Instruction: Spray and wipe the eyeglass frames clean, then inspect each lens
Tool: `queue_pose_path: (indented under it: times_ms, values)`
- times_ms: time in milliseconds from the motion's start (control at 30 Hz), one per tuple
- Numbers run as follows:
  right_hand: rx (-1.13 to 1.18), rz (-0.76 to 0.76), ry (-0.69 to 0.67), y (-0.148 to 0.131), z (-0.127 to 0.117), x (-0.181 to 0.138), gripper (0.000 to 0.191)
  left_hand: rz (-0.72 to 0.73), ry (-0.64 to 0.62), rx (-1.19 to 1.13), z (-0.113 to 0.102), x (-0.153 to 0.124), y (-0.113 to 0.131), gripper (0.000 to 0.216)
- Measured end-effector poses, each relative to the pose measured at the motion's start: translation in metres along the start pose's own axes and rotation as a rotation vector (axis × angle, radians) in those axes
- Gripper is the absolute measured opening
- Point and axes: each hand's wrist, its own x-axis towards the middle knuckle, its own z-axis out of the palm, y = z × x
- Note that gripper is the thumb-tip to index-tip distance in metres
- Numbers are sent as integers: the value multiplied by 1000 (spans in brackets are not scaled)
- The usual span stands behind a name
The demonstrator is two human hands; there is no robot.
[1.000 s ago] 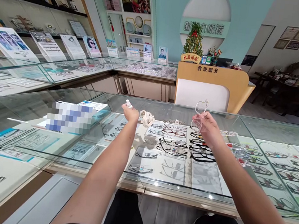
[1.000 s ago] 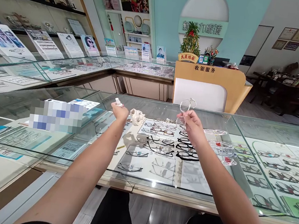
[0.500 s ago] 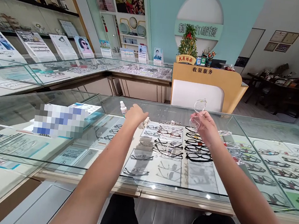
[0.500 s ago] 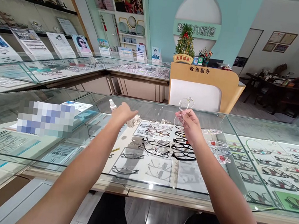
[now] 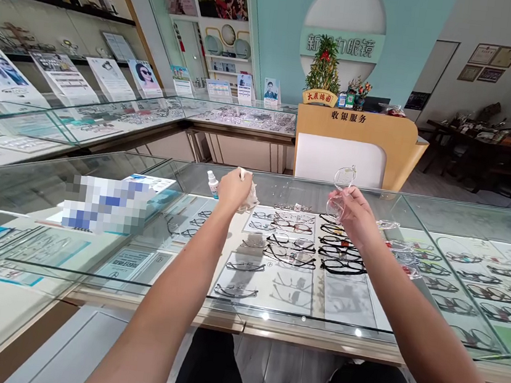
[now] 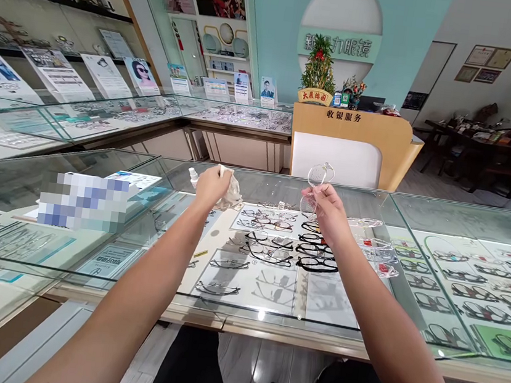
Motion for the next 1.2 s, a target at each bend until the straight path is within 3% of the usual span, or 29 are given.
queue_pose_path:
  times_ms: [67,167,267,367,533,667,800,933,1067,1200]
  values:
    - [8,-12,4,-3,-1,1,41,79,81,-166,-2,-5,10,34]
    - [28,-27,23,-8,-2,2,43,173,99,-715,-8,-15,29,26]
    - [51,-38,31,-16,-2,2,41,225,-62,-1216,-18,-35,51,24]
    - [92,-47,12,-23,-2,1,35,278,-265,-1402,-23,-65,70,40]
    - [116,-62,-9,-27,3,-3,34,238,-565,-1406,-9,-113,89,61]
    - [94,-48,7,-21,10,-4,42,217,-714,-1375,6,-134,93,58]
    - [64,-48,-6,-13,19,-9,42,294,-732,-1354,13,-144,95,50]
    - [76,-41,-26,-8,29,-17,40,369,-647,-1300,15,-152,97,43]
    - [78,-18,-59,-3,39,-24,39,272,-650,-1366,15,-159,100,53]
    - [103,-9,-60,-3,43,-27,38,132,-765,-1401,16,-161,101,68]
